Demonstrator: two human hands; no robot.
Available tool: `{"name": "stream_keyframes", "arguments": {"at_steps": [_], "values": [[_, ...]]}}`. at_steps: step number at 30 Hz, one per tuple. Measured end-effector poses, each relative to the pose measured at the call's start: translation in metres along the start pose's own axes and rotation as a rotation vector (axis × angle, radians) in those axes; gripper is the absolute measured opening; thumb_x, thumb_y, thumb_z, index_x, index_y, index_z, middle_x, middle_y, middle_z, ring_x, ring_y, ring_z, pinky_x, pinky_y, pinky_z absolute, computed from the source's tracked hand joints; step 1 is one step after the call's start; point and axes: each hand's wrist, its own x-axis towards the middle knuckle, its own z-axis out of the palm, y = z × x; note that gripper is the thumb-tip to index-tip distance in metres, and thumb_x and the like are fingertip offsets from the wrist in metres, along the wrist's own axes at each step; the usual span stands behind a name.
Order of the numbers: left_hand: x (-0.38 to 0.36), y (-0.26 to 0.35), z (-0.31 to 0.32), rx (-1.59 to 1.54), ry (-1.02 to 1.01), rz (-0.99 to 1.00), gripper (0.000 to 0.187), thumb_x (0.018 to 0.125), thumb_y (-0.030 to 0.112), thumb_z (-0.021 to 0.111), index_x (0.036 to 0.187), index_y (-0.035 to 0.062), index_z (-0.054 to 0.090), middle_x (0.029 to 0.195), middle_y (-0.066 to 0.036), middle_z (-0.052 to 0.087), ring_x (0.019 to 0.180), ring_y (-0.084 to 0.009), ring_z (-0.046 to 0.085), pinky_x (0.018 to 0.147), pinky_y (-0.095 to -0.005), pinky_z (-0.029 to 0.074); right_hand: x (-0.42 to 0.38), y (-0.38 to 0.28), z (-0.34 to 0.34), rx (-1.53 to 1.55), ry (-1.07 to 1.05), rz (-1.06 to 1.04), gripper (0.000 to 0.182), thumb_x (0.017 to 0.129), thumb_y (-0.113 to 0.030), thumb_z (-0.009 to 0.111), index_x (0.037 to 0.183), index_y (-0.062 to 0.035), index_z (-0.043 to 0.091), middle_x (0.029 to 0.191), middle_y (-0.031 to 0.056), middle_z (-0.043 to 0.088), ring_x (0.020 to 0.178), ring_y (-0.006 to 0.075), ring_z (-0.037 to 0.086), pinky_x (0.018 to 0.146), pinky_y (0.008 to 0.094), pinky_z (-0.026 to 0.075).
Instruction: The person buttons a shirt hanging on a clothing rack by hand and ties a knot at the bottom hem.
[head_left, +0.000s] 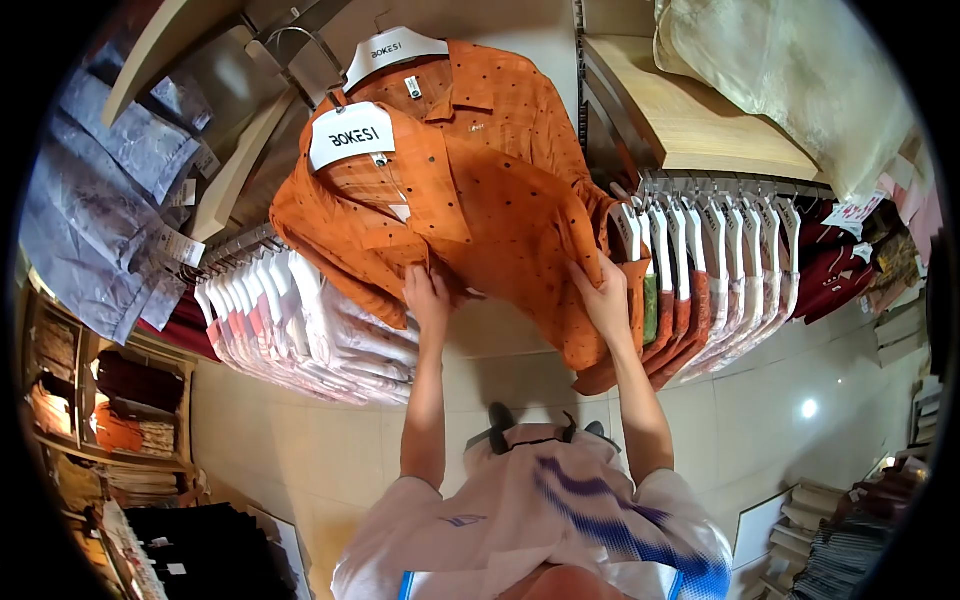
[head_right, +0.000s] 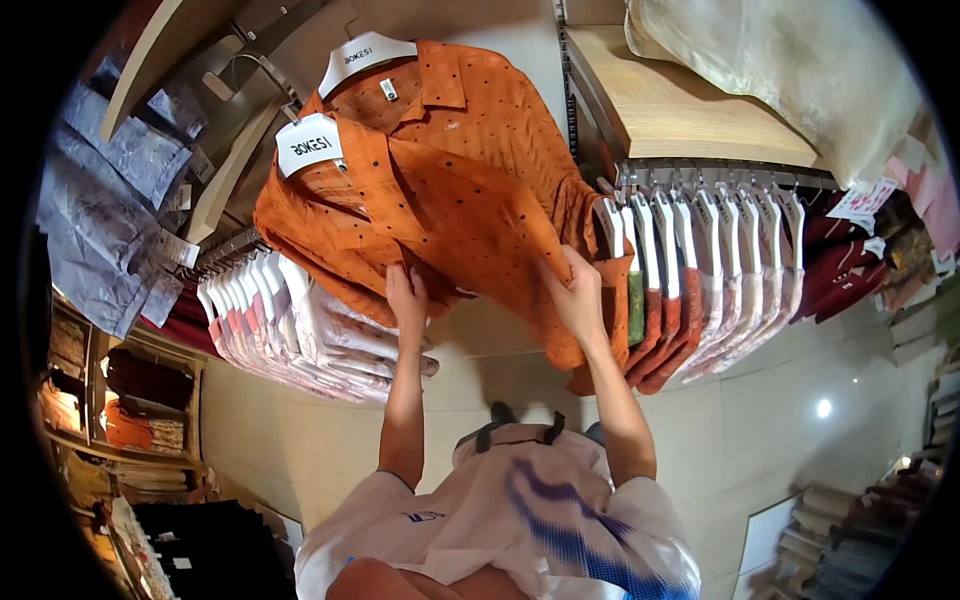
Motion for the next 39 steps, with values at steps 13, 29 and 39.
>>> {"name": "stream_keyframes", "arguments": {"at_steps": [13, 29, 39], "values": [[-0.034, 0.023, -0.077, -0.478, -0.249, 0.05, 0.014, 0.078, -0.01, 0.055, 0.093, -0.0087, 0.053, 0.116, -0.019, 0.048, 0.108, -0.0357, 0.05, 0.095, -0.0319, 0.039, -0.047, -0.028, 0.087, -0.275, -0.184, -0.231, 0.037, 0.08, -0.005, 0.07, 0.115, -0.0074, 0.059, 0.103, 0.0148, 0.06, 0.086, 0.0316, 0.063, 0.07, 0.0411, 0.052], [-0.057, -0.005, -0.099, -0.49, -0.311, 0.087, 0.013, 0.085, 0.005, 0.066, 0.084, -0.0035, 0.056, 0.098, -0.023, 0.055, 0.084, -0.0406, 0.055, 0.07, -0.0445, 0.045, 0.005, -0.051, 0.156, -1.182, -0.669, -0.505, 0.011, 0.073, -0.016, 0.067, 0.083, -0.0122, 0.066, 0.075, 0.0051, 0.068, 0.066, 0.0222, 0.07, 0.052, 0.0335, 0.051], [-0.011, 0.024, -0.089, -0.704, -0.261, -0.011, 0.01, 0.086, -0.002, 0.058, 0.096, -0.0024, 0.06, 0.096, -0.021, 0.061, 0.089, -0.041, 0.059, 0.075, -0.0445, 0.048, 0.003, -0.051, 0.125, -0.911, -0.748, -0.68, 0.027, 0.075, -0.014, 0.063, 0.101, -0.0068, 0.063, 0.076, 0.0114, 0.066, 0.071, 0.0277, 0.068, 0.055, 0.0366, 0.052]]}}
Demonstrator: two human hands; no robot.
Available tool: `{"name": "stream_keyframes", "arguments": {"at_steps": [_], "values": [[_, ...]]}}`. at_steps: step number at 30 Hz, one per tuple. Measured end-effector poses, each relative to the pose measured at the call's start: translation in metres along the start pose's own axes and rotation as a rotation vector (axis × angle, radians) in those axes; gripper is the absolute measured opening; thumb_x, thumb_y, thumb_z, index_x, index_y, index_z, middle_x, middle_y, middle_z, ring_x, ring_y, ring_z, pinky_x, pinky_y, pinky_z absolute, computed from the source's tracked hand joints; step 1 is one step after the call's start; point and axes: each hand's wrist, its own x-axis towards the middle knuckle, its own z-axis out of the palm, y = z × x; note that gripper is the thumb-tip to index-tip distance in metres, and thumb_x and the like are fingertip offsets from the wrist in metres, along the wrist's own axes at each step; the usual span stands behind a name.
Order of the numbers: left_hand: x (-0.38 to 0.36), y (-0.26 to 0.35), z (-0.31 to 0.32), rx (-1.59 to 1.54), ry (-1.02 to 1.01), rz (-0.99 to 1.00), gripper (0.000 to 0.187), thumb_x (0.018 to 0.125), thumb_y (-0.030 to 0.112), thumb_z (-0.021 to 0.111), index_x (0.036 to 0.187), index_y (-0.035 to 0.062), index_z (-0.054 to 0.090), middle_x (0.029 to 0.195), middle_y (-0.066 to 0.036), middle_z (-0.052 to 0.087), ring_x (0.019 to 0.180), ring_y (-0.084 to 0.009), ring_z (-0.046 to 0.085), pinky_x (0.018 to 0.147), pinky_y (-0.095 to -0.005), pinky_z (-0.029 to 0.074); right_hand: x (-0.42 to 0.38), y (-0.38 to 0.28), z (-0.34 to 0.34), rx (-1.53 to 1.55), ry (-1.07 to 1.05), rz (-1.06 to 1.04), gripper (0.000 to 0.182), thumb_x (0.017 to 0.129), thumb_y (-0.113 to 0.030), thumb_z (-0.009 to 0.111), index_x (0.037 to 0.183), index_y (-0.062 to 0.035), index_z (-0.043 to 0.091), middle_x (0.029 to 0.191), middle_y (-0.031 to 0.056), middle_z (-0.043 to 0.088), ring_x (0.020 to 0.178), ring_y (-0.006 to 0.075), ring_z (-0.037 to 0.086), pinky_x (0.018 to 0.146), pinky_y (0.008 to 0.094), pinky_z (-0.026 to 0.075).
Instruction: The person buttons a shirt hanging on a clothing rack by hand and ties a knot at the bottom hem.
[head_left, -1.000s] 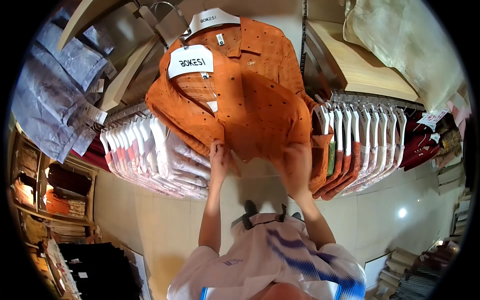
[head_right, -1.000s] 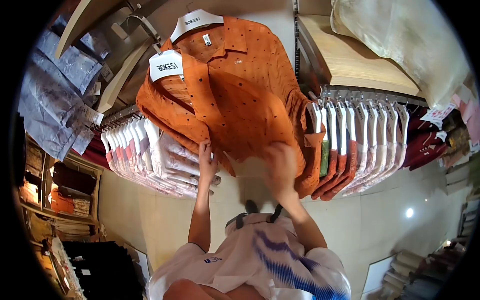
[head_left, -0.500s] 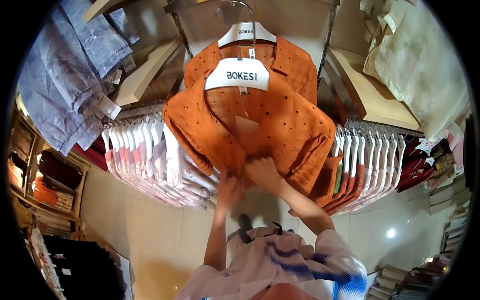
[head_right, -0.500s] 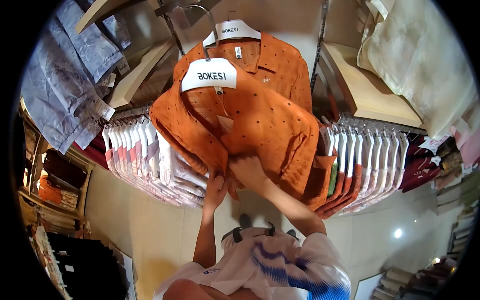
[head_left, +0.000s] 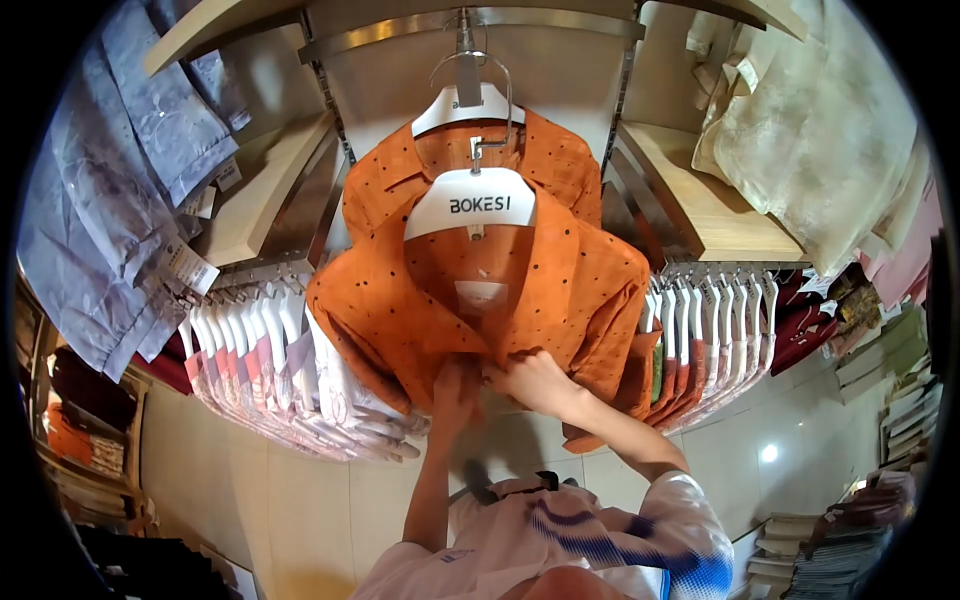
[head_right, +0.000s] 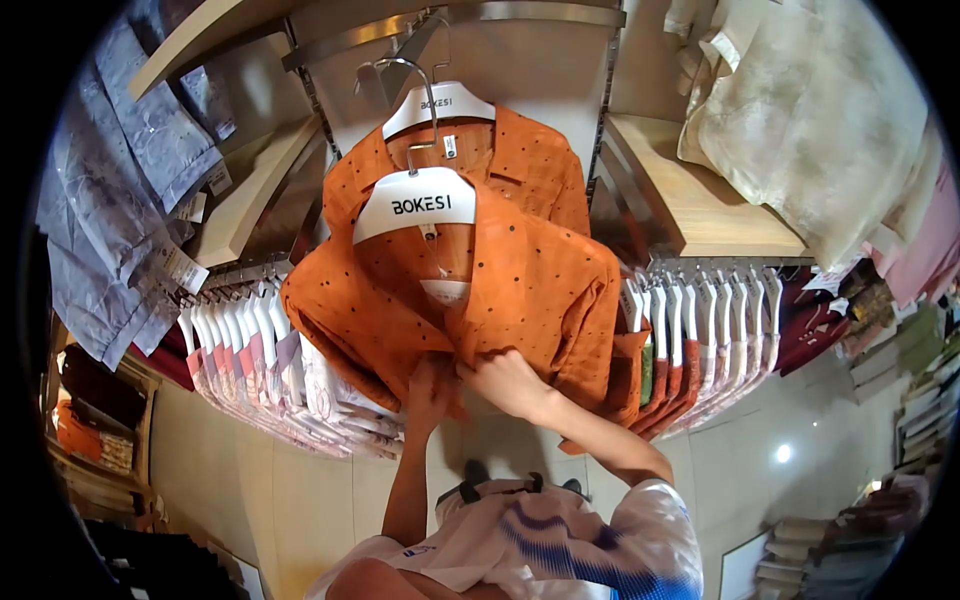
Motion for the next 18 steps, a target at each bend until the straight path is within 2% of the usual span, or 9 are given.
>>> {"name": "stream_keyframes", "arguments": {"at_steps": [2, 4, 6, 7, 10, 15, 18], "values": [[0.007, -0.002, 0.006, -0.058, 0.026, 0.012, 0.01, 0.087, -0.002, 0.057, 0.096, -0.002, 0.061, 0.096, -0.02, 0.061, 0.088, -0.0407, 0.059, 0.075, -0.0443, 0.048, -0.003, 0.002, -0.01, 0.08, -0.015, 0.001, 0.027, 0.076, -0.014, 0.062, 0.102, -0.0066, 0.063, 0.075, 0.0123, 0.065, 0.07, 0.0289, 0.068, 0.055, 0.0376, 0.052], [0.006, -0.008, 0.01, 0.032, -0.03, -0.016, 0.014, 0.087, -0.002, 0.055, 0.099, -0.0015, 0.062, 0.097, -0.021, 0.062, 0.088, -0.0412, 0.059, 0.076, -0.0452, 0.048, -0.004, 0.003, -0.019, 0.169, -0.028, 0.004, 0.026, 0.077, -0.014, 0.062, 0.102, -0.0065, 0.063, 0.074, 0.0132, 0.065, 0.068, 0.0302, 0.067, 0.056, 0.0385, 0.051], [0.005, -0.01, 0.01, 0.083, -0.056, 0.045, 0.019, 0.084, -0.003, 0.054, 0.103, -0.0027, 0.059, 0.096, -0.022, 0.06, 0.087, -0.0416, 0.058, 0.076, -0.0441, 0.048, -0.005, 0.006, -0.023, 0.192, -0.155, -0.002, 0.027, 0.08, -0.017, 0.062, 0.105, -0.0074, 0.063, 0.073, 0.0151, 0.064, 0.066, 0.0318, 0.066, 0.057, 0.0406, 0.051], [0.004, -0.009, 0.01, 0.134, -0.075, 0.099, 0.024, 0.082, -0.003, 0.053, 0.106, -0.0039, 0.056, 0.096, -0.023, 0.059, 0.087, -0.042, 0.058, 0.075, -0.043, 0.048, -0.005, 0.007, -0.023, 0.192, -0.153, -0.003, 0.027, 0.08, -0.017, 0.062, 0.105, -0.0074, 0.063, 0.073, 0.0151, 0.064, 0.066, 0.0318, 0.066, 0.057, 0.0406, 0.051], [0.007, -0.002, 0.012, 0.125, -0.036, 0.127, 0.023, 0.081, -0.005, 0.052, 0.104, -0.0043, 0.055, 0.096, -0.023, 0.058, 0.088, -0.0438, 0.056, 0.075, -0.0443, 0.047, -0.003, 0.011, -0.022, 0.275, -0.155, -0.012, 0.023, 0.086, -0.022, 0.061, 0.104, -0.0095, 0.064, 0.069, 0.0146, 0.063, 0.065, 0.0333, 0.065, 0.057, 0.0422, 0.051], [0.003, 0.004, 0.01, 0.138, -0.014, 0.046, 0.021, 0.083, -0.005, 0.056, 0.104, -0.0036, 0.057, 0.097, -0.023, 0.06, 0.089, -0.0433, 0.058, 0.075, -0.0441, 0.048, -0.003, 0.015, -0.014, 0.562, 0.037, -0.042, 0.019, 0.092, -0.031, 0.061, 0.098, -0.0125, 0.065, 0.068, 0.0145, 0.062, 0.066, 0.0372, 0.063, 0.06, 0.0449, 0.05], [-0.002, 0.006, 0.007, 0.132, 0.018, 0.059, 0.018, 0.085, -0.003, 0.057, 0.103, -0.0029, 0.058, 0.096, -0.023, 0.062, 0.086, -0.0435, 0.06, 0.071, -0.0438, 0.049, -0.003, 0.012, -0.022, 0.592, -0.056, -0.02, 0.02, 0.091, -0.032, 0.061, 0.098, -0.0125, 0.064, 0.071, 0.0147, 0.064, 0.067, 0.0372, 0.063, 0.061, 0.0463, 0.049]]}}
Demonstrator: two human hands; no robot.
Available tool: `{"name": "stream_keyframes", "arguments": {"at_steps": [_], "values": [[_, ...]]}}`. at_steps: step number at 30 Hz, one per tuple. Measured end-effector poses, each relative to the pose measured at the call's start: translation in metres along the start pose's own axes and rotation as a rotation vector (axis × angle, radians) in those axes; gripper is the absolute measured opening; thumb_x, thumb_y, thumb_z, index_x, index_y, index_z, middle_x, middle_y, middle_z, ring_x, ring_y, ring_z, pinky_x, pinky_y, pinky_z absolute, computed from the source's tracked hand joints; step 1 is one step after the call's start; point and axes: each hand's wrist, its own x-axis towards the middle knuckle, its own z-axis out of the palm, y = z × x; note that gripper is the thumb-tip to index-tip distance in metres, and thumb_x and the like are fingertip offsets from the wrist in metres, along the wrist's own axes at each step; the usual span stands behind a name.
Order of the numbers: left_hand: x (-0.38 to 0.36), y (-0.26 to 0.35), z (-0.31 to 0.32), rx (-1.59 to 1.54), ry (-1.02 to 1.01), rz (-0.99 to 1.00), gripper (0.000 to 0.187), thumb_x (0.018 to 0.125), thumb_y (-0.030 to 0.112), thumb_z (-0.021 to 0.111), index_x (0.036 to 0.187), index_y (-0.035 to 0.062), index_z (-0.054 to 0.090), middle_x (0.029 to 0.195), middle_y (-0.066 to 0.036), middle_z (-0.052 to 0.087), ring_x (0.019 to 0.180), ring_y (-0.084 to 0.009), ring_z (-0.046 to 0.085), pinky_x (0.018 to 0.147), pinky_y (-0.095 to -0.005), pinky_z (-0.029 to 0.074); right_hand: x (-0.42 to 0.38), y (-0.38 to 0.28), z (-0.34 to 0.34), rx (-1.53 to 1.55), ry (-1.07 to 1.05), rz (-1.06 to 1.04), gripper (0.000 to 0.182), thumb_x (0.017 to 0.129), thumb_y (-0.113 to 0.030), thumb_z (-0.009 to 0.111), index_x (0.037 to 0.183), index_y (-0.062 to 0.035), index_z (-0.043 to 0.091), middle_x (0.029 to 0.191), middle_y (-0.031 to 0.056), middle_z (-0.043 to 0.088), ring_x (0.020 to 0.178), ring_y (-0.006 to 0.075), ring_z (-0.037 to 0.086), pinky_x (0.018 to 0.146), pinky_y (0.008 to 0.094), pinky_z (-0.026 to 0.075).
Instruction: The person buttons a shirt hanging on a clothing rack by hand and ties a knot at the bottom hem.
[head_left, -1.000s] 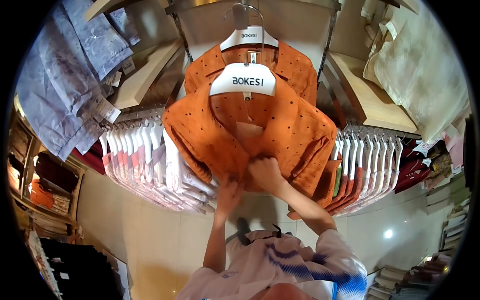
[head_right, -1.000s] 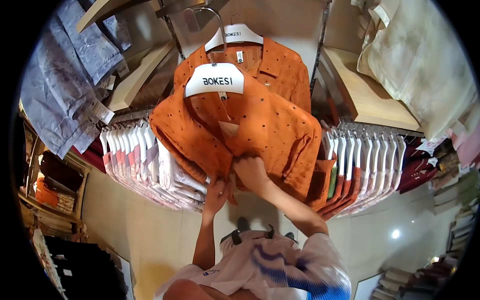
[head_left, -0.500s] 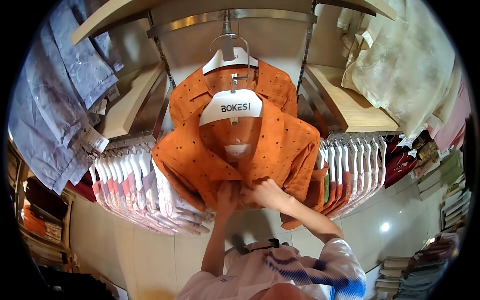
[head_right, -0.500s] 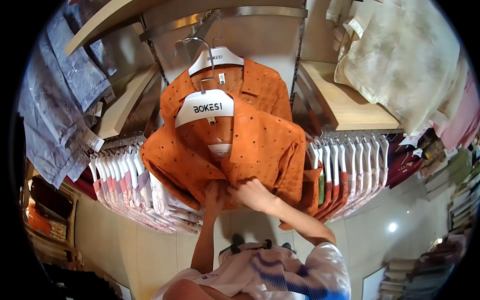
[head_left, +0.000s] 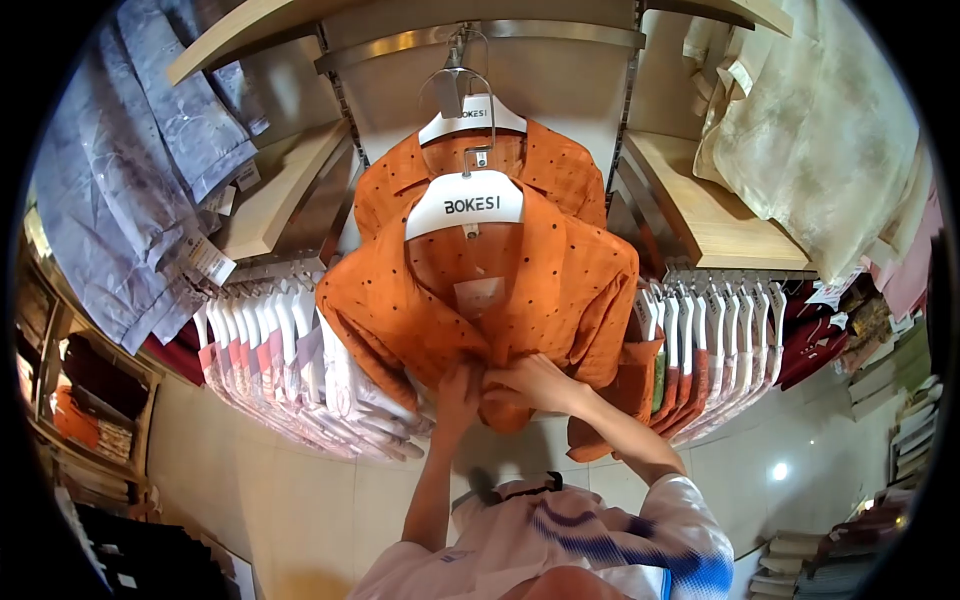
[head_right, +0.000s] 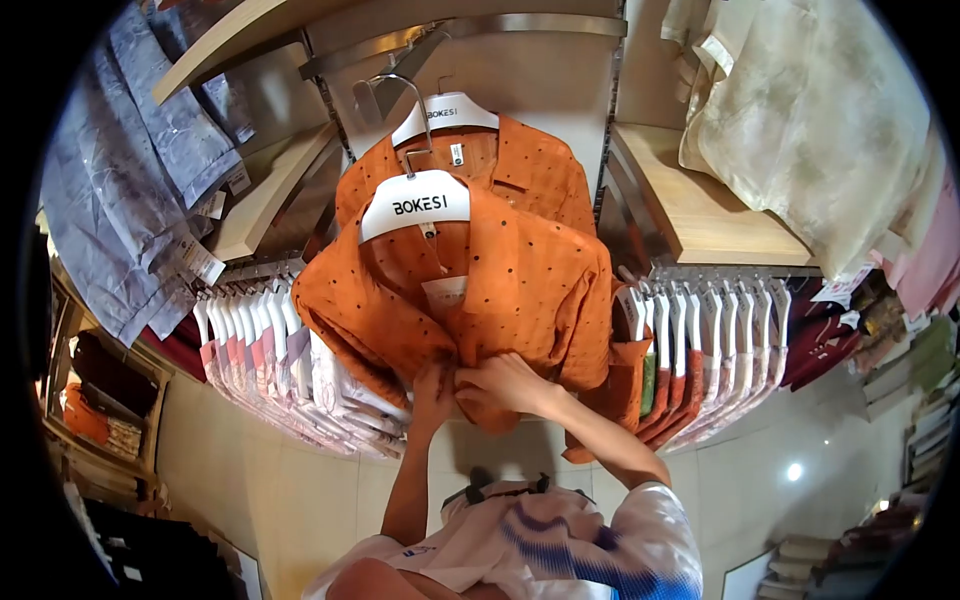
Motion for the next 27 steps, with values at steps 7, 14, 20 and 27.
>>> {"name": "stream_keyframes", "arguments": {"at_steps": [7, 14, 20, 27], "values": [[-0.028, -0.026, 0.006, 0.13, -0.025, -0.193, 0.016, 0.085, -0.003, 0.056, 0.101, -0.0025, 0.058, 0.089, -0.022, 0.061, 0.082, -0.0437, 0.059, 0.07, -0.0466, 0.049, -0.005, -0.002, 0.01, 0.018, 0.005, -0.042, 0.019, 0.092, -0.03, 0.062, 0.102, -0.0134, 0.064, 0.077, 0.0136, 0.066, 0.073, 0.035, 0.064, 0.066, 0.0439, 0.049], [-0.028, -0.015, 0.011, 0.135, 0.059, 0.028, 0.021, 0.082, -0.004, 0.055, 0.103, -0.0005, 0.057, 0.095, -0.018, 0.062, 0.088, -0.0383, 0.059, 0.077, -0.0407, 0.049, -0.011, 0.004, 0.007, -0.148, 0.034, 0.004, 0.019, 0.093, -0.032, 0.06, 0.099, -0.0144, 0.063, 0.072, 0.0119, 0.066, 0.07, 0.0351, 0.065, 0.061, 0.0455, 0.05], [-0.044, -0.009, 0.001, -0.104, 0.071, -0.21, 0.012, 0.094, 0.001, 0.055, 0.106, -0.0003, 0.055, 0.096, -0.004, 0.057, 0.088, -0.0124, 0.057, 0.076, -0.0256, 0.046, -0.015, 0.01, 0.014, -0.415, 0.111, 0.0, 0.015, 0.092, -0.031, 0.061, 0.095, -0.0166, 0.062, 0.069, 0.0083, 0.064, 0.061, 0.0297, 0.066, 0.049, 0.0413, 0.049], [-0.053, -0.014, 0.001, -0.13, 0.05, -0.242, 0.01, 0.095, -0.001, 0.055, 0.105, -0.0002, 0.056, 0.097, -0.004, 0.058, 0.091, -0.01, 0.057, 0.077, -0.0235, 0.046, -0.012, 0.006, 0.013, -0.378, 0.149, -0.042, 0.015, 0.09, -0.03, 0.062, 0.094, -0.0161, 0.061, 0.068, 0.0074, 0.064, 0.061, 0.0287, 0.066, 0.048, 0.0405, 0.049]]}}
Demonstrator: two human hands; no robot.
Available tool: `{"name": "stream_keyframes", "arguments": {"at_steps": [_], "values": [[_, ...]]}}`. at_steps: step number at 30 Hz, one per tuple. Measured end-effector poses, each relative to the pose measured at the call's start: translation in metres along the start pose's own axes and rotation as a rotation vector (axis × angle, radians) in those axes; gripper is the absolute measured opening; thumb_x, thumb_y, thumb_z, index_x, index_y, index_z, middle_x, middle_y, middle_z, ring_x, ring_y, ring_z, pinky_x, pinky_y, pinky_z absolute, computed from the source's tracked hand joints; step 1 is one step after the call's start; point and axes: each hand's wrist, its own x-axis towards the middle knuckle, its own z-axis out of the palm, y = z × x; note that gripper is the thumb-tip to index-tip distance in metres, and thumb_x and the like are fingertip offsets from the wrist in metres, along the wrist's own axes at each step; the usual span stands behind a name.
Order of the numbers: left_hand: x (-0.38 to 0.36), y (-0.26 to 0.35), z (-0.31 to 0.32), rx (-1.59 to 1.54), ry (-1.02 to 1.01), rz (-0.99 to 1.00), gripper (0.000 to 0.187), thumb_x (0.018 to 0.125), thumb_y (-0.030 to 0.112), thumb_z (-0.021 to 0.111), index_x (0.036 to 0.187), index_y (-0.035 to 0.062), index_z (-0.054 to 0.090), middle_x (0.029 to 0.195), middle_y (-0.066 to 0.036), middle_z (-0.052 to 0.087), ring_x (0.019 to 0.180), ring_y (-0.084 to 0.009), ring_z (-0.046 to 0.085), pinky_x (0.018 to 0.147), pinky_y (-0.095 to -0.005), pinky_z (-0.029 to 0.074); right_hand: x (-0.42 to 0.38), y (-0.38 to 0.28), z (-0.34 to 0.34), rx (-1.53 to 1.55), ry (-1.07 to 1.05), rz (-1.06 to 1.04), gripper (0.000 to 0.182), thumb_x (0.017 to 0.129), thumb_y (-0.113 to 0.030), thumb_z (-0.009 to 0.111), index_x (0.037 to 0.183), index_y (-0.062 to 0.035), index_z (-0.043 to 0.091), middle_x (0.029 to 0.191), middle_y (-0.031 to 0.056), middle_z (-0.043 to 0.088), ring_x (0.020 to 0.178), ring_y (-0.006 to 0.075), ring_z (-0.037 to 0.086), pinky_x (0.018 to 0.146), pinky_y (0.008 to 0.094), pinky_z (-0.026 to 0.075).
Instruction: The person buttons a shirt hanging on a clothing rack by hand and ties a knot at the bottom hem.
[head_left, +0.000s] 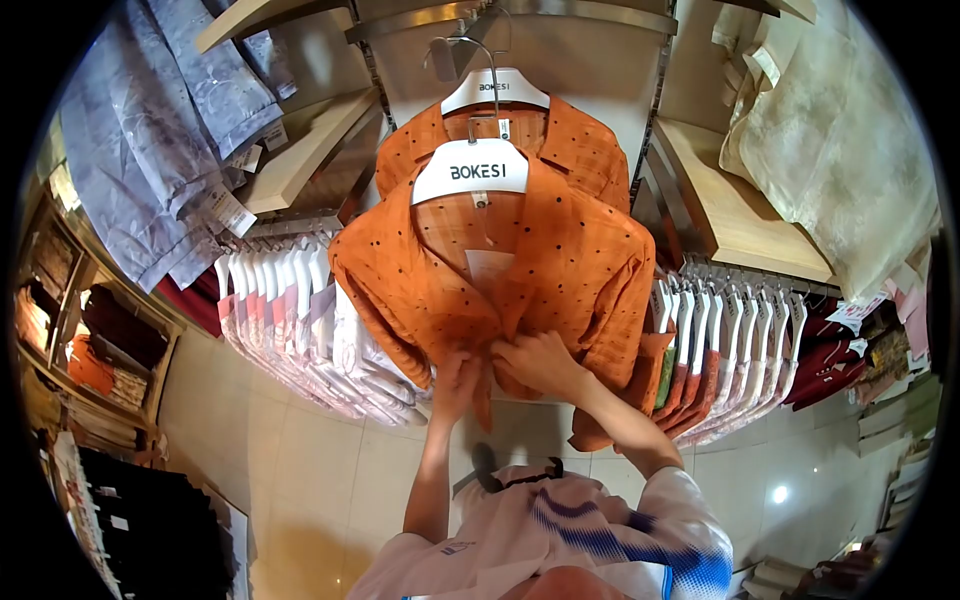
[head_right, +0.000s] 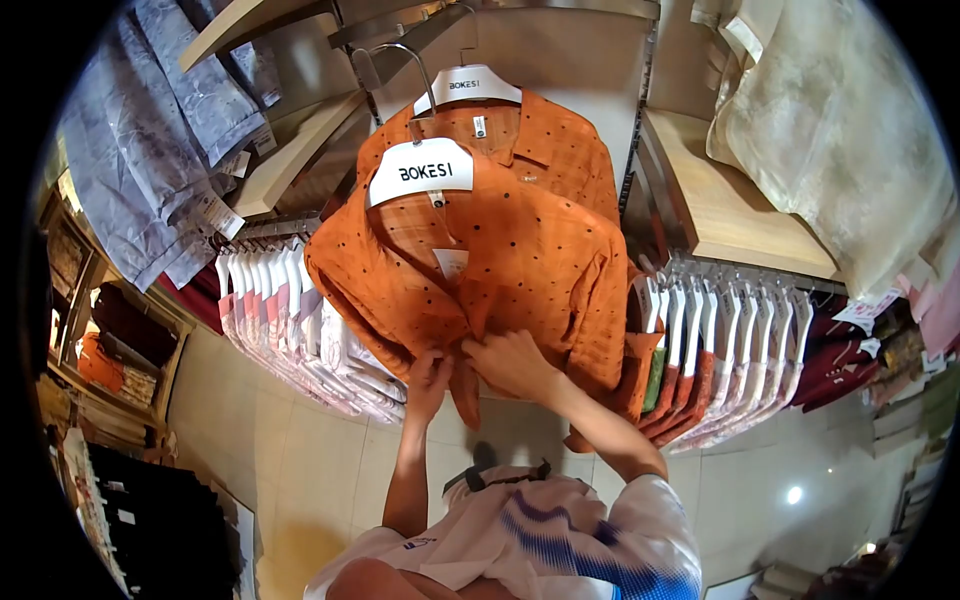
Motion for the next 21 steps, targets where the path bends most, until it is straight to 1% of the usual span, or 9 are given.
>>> {"name": "stream_keyframes", "arguments": {"at_steps": [5, 7, 9, 11, 14, 16, 17, 19, 21], "values": [[0.005, 0.008, 0.005, -0.022, -0.019, 0.03, 0.011, 0.094, -0.002, 0.055, 0.105, -0.0009, 0.056, 0.096, -0.004, 0.06, 0.088, -0.0103, 0.058, 0.077, -0.0232, 0.047, 0.001, -0.005, -0.006, 0.05, -0.056, 0.03, 0.016, 0.09, -0.031, 0.062, 0.096, -0.0163, 0.061, 0.069, 0.0088, 0.065, 0.063, 0.0302, 0.066, 0.05, 0.0422, 0.049], [0.006, 0.022, 0.005, -0.088, -0.01, -0.035, 0.012, 0.093, 0.001, 0.056, 0.105, -0.0012, 0.057, 0.095, -0.006, 0.061, 0.085, -0.0116, 0.059, 0.074, -0.0233, 0.048, 0.001, -0.005, -0.008, 0.07, -0.064, 0.034, 0.016, 0.09, -0.031, 0.061, 0.097, -0.0163, 0.061, 0.069, 0.0092, 0.065, 0.063, 0.0308, 0.066, 0.051, 0.0425, 0.049], [0.008, 0.026, 0.002, -0.049, -0.008, -0.041, 0.012, 0.093, 0.002, 0.058, 0.105, -0.0011, 0.057, 0.094, -0.007, 0.062, 0.084, -0.0125, 0.059, 0.073, -0.0236, 0.048, 0.001, -0.007, -0.011, 0.125, -0.03, 0.024, 0.016, 0.091, -0.028, 0.06, 0.093, -0.0119, 0.059, 0.066, 0.0109, 0.063, 0.062, 0.0329, 0.065, 0.051, 0.0437, 0.049], [0.01, 0.028, 0.002, -0.009, -0.008, -0.049, 0.013, 0.092, 0.003, 0.059, 0.104, -0.001, 0.057, 0.092, -0.008, 0.062, 0.082, -0.0133, 0.06, 0.073, -0.0239, 0.048, 0.0, -0.005, -0.007, 0.136, -0.014, 0.023, 0.016, 0.091, -0.028, 0.061, 0.093, -0.0122, 0.06, 0.066, 0.0109, 0.063, 0.062, 0.0329, 0.065, 0.051, 0.0435, 0.049], [0.011, 0.029, 0.003, 0.015, 0.016, -0.083, 0.015, 0.092, 0.004, 0.06, 0.105, -0.0003, 0.055, 0.097, -0.01, 0.061, 0.083, -0.0139, 0.059, 0.072, -0.0241, 0.047, 0.001, -0.006, -0.006, 0.147, 0.003, 0.022, 0.016, 0.09, -0.029, 0.061, 0.093, -0.0124, 0.06, 0.066, 0.0109, 0.063, 0.062, 0.0325, 0.065, 0.051, 0.0431, 0.049], [0.01, 0.026, 0.005, -0.017, -0.015, -0.021, 0.014, 0.094, 0.004, 0.057, 0.107, 0.0005, 0.053, 0.104, -0.008, 0.059, 0.086, -0.0126, 0.058, 0.073, -0.0238, 0.046, 0.002, -0.007, -0.007, 0.148, 0.003, 0.024, 0.016, 0.09, -0.028, 0.061, 0.093, -0.0122, 0.06, 0.066, 0.0109, 0.063, 0.062, 0.0322, 0.065, 0.051, 0.0429, 0.049], [0.01, 0.025, 0.006, -0.017, -0.014, -0.023, 0.014, 0.094, 0.004, 0.057, 0.107, 0.0005, 0.053, 0.104, -0.008, 0.059, 0.086, -0.0126, 0.058, 0.073, -0.0238, 0.046, 0.003, -0.007, -0.008, 0.149, 0.001, 0.025, 0.016, 0.09, -0.028, 0.061, 0.093, -0.0122, 0.06, 0.067, 0.0107, 0.063, 0.063, 0.0319, 0.065, 0.051, 0.0428, 0.049], [0.01, 0.024, 0.007, -0.2, -0.057, -0.162, 0.015, 0.095, 0.009, 0.056, 0.107, 0.0012, 0.05, 0.093, -0.007, 0.059, 0.08, -0.0146, 0.058, 0.067, -0.0287, 0.047, 0.003, -0.007, -0.008, 0.15, -0.003, 0.027, 0.016, 0.09, -0.028, 0.061, 0.093, -0.0123, 0.06, 0.067, 0.0105, 0.063, 0.063, 0.0316, 0.066, 0.051, 0.0426, 0.049], [0.008, 0.013, 0.007, -0.226, -0.064, -0.161, 0.015, 0.096, 0.009, 0.056, 0.106, 0.0012, 0.05, 0.093, -0.007, 0.059, 0.081, -0.0134, 0.058, 0.068, -0.0277, 0.047, 0.003, -0.006, -0.007, 0.162, 0.013, 0.028, 0.016, 0.09, -0.028, 0.061, 0.093, -0.0123, 0.06, 0.068, 0.0102, 0.063, 0.064, 0.0314, 0.065, 0.051, 0.0425, 0.049]]}}
